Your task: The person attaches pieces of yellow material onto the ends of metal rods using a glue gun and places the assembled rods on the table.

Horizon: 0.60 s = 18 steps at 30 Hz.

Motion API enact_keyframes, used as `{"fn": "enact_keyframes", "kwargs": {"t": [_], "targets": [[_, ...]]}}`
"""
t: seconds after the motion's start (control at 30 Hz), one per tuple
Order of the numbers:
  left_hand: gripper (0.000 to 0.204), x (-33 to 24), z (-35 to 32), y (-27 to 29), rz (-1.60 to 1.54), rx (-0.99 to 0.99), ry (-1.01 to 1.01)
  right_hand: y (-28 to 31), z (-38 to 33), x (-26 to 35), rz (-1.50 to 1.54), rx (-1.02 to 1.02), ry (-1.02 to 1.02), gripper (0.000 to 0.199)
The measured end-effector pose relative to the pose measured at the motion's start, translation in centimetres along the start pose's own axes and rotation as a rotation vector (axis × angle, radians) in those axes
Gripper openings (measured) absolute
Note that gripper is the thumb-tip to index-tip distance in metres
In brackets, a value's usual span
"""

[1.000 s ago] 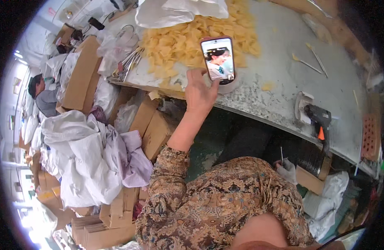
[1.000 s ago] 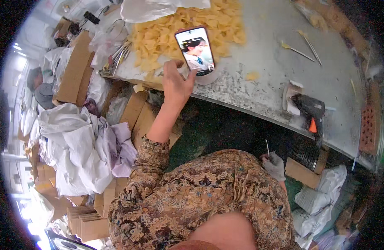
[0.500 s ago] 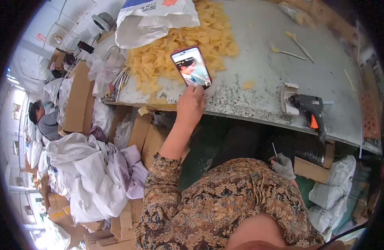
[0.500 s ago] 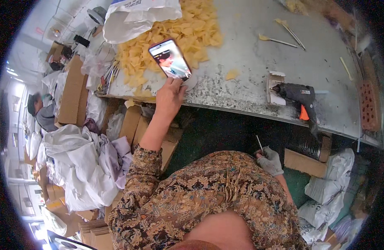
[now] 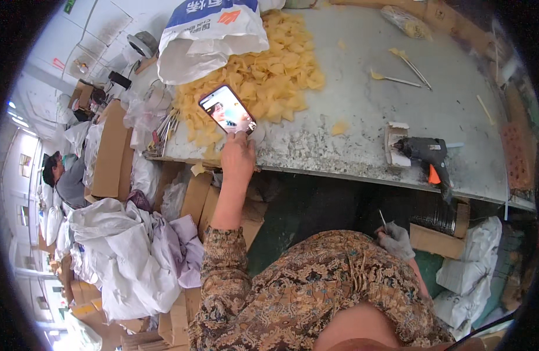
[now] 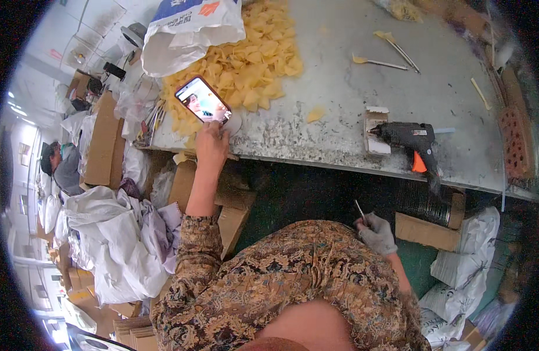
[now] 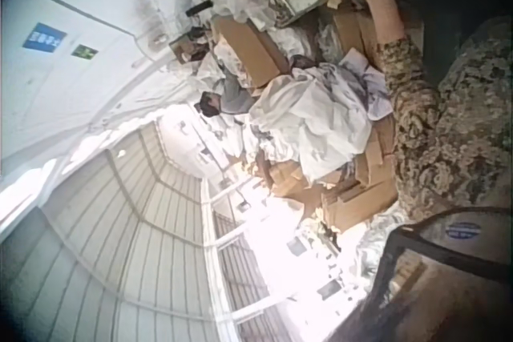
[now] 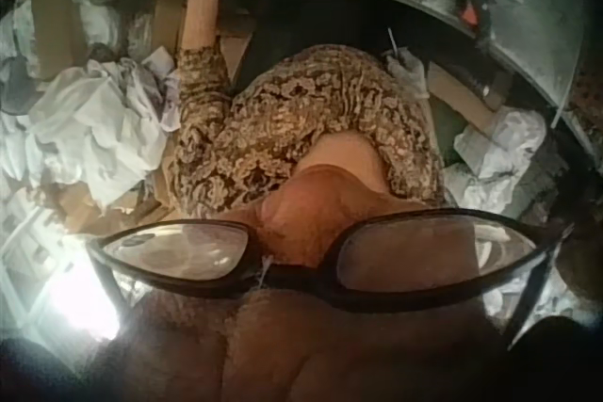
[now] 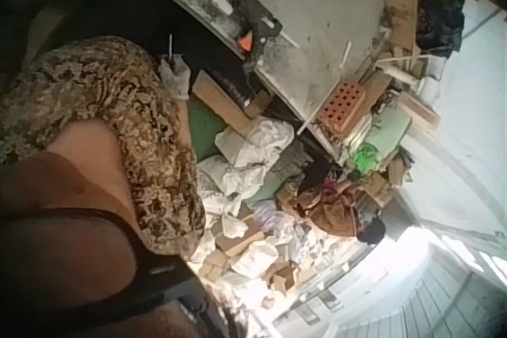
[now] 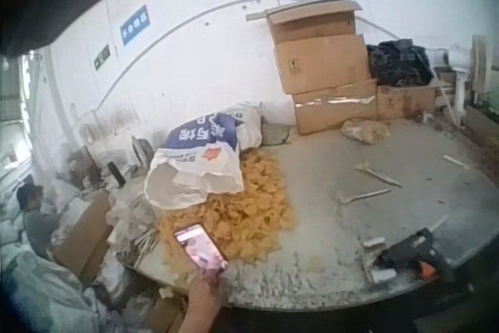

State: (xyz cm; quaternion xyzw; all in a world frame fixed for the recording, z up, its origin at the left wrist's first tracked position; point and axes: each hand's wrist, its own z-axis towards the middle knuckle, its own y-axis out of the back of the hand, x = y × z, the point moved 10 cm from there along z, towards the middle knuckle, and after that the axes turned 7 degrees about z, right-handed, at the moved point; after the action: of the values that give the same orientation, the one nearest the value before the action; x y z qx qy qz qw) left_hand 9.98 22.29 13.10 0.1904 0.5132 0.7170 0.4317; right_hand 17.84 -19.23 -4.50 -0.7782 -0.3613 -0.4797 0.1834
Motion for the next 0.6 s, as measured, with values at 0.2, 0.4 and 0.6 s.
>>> {"fn": "enact_keyframes", "kwargs": {"t": [0.2,0.4,0.6], "targets": [[0.032,-7.9,0.5,2.4,-0.259,-0.21,-0.157,15.2,-5.3,13.3,0.077,-0.719,0.481,0.009],[0.038,-15.1,14.6,-5.0,-0.141,-0.425,-0.404,29.8,3.7,11.5,-0.726,-0.923,0.581,0.015],[0.066,-6.7,28.3,-11.6,0.346,-0.188,-0.103,28.5,5.5,12.1,-0.956,-0.903,0.579,0.018]]}}
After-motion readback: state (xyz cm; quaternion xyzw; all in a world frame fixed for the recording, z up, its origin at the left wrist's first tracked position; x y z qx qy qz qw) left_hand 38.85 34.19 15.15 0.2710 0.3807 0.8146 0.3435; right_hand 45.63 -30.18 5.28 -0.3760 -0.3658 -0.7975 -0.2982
